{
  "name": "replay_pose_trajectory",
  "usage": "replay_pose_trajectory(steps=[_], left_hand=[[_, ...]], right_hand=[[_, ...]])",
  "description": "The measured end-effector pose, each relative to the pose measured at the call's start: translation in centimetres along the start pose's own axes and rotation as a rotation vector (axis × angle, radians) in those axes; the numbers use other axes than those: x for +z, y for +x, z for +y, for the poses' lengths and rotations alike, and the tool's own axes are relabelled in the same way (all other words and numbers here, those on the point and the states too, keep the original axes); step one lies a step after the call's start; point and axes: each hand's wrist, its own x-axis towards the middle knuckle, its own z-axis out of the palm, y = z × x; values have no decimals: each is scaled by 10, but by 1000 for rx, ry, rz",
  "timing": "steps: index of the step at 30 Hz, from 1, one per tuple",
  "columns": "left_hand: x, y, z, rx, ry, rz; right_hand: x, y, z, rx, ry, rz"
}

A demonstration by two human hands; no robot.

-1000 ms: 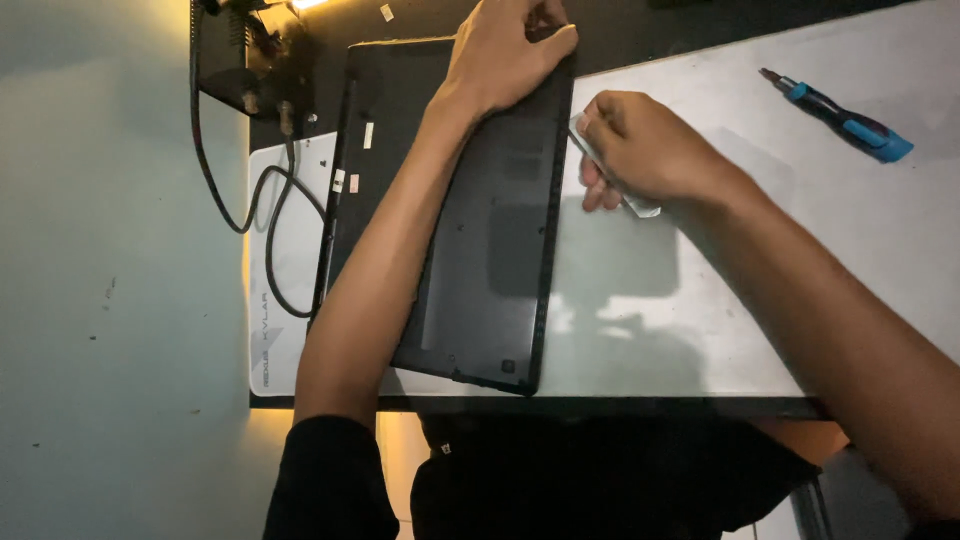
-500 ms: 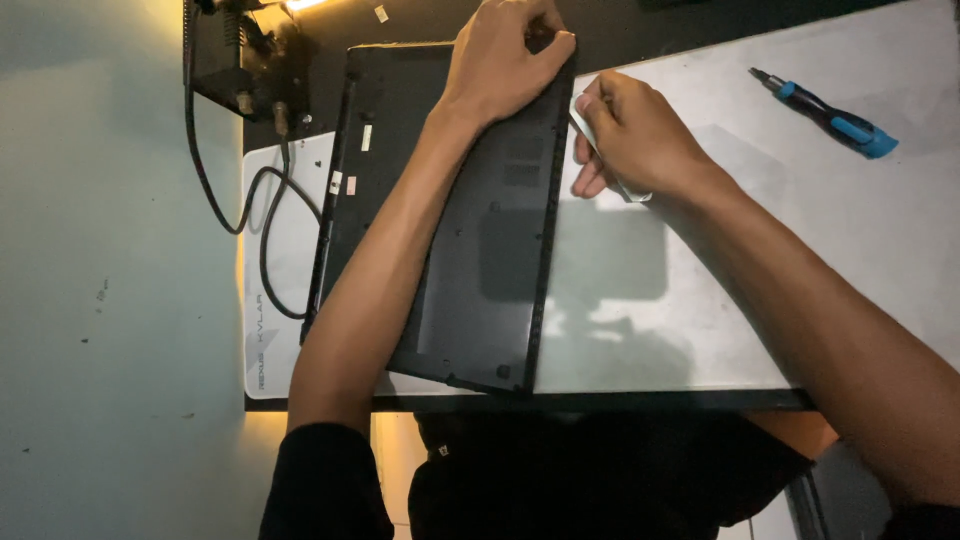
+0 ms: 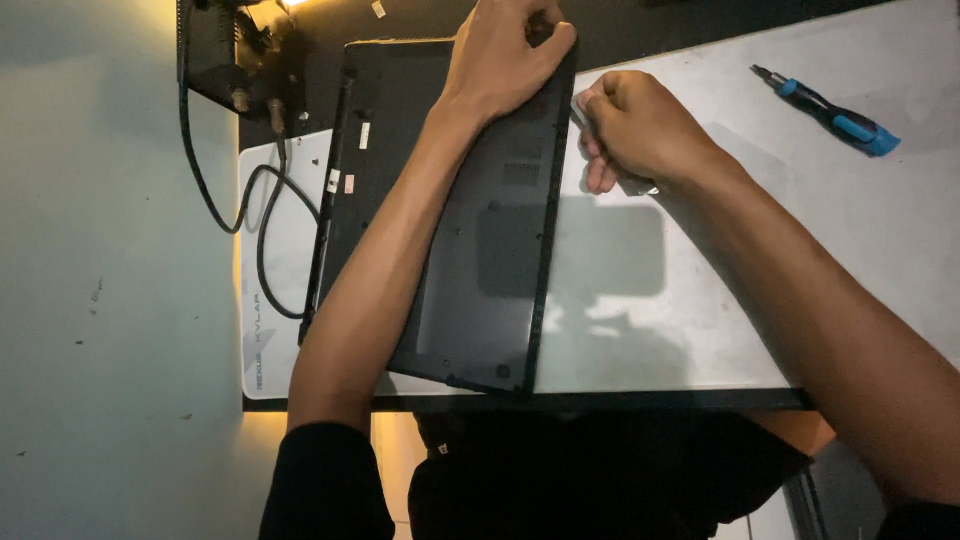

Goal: The person uses a prying tool to separate the bottom casing of a laptop from its main body. They then use a screwdriver to remove screws from the casing. Finally, they lift the casing off to reveal the internal components.

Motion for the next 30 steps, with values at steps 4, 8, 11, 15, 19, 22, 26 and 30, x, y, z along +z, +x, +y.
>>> replay_pose_trajectory(steps=[4,8,11,15,19,22,26,30], left_hand=[[-3,-1,2,-36,-27,-18],[0,-2,-2,13,-40,-8],[5,-2,1,27,-47,-7],[2,-2,4,-8,-71,-49],[3,-2,7,-33,-63,-45],[1,-4,13,9,-108,-45],[2,-4,15,84,-101,-19],[4,-3,12,80,-101,-5]], right_hand=[[3,-5,-2,-145,-159,56],[0,-2,0,-158,-117,70],[-1,-3,-4,-148,-100,85],[-2,-7,-6,-137,-85,72],[-1,-5,-7,-139,-77,81],[-5,2,-1,-64,-43,69],[-16,4,1,-66,120,-27],[-19,6,3,-61,129,-73]])
